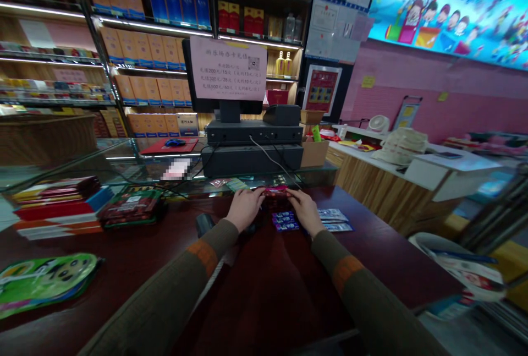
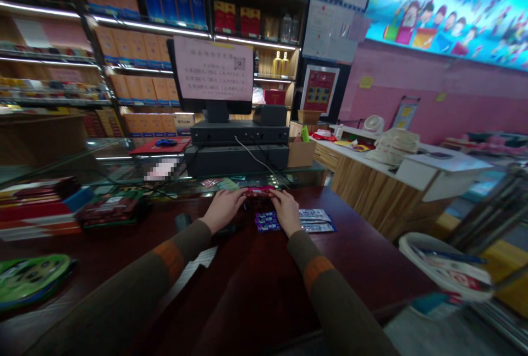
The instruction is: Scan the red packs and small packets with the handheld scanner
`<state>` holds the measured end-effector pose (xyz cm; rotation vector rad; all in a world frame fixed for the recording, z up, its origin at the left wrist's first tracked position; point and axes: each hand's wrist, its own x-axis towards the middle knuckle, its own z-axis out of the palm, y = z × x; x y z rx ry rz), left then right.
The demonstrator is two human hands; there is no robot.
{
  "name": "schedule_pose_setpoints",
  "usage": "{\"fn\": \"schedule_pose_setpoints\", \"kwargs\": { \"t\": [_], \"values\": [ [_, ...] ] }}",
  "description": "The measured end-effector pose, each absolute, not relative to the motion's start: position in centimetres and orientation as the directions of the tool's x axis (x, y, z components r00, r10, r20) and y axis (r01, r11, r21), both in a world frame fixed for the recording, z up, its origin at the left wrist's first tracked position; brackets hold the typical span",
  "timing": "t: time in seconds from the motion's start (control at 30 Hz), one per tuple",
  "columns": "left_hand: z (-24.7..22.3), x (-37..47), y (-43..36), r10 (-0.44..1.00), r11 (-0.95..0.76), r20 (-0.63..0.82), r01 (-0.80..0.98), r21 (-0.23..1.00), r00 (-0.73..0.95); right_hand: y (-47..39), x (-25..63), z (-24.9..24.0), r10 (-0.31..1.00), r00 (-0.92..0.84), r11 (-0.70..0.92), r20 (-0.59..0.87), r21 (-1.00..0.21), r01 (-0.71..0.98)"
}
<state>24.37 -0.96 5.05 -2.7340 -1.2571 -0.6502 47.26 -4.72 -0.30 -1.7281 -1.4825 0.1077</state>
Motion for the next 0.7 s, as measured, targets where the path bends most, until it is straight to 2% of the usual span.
{"fn": "schedule_pose_setpoints", "kwargs": {
  "t": [0.13,0.4,0.7],
  "values": [
    [5.7,23.0,-1.0,0.719,-0.654,0.428,0.743,0.145,0.549,-5.0,45.4,1.3,0.861,0.287,0.09,0.419,-0.682,0.726],
    [6.6,18.7,-0.7,0.718,-0.615,0.491,0.78,0.117,0.493,-4.2,41.0,3.0,0.86,0.254,0.149,0.443,-0.692,0.706],
    [7.1,12.6,-0.2,0.723,-0.531,0.59,0.835,0.142,0.359,-2.9,35.5,4.6,0.861,0.166,0.199,0.48,-0.62,0.759]
  ]
}}
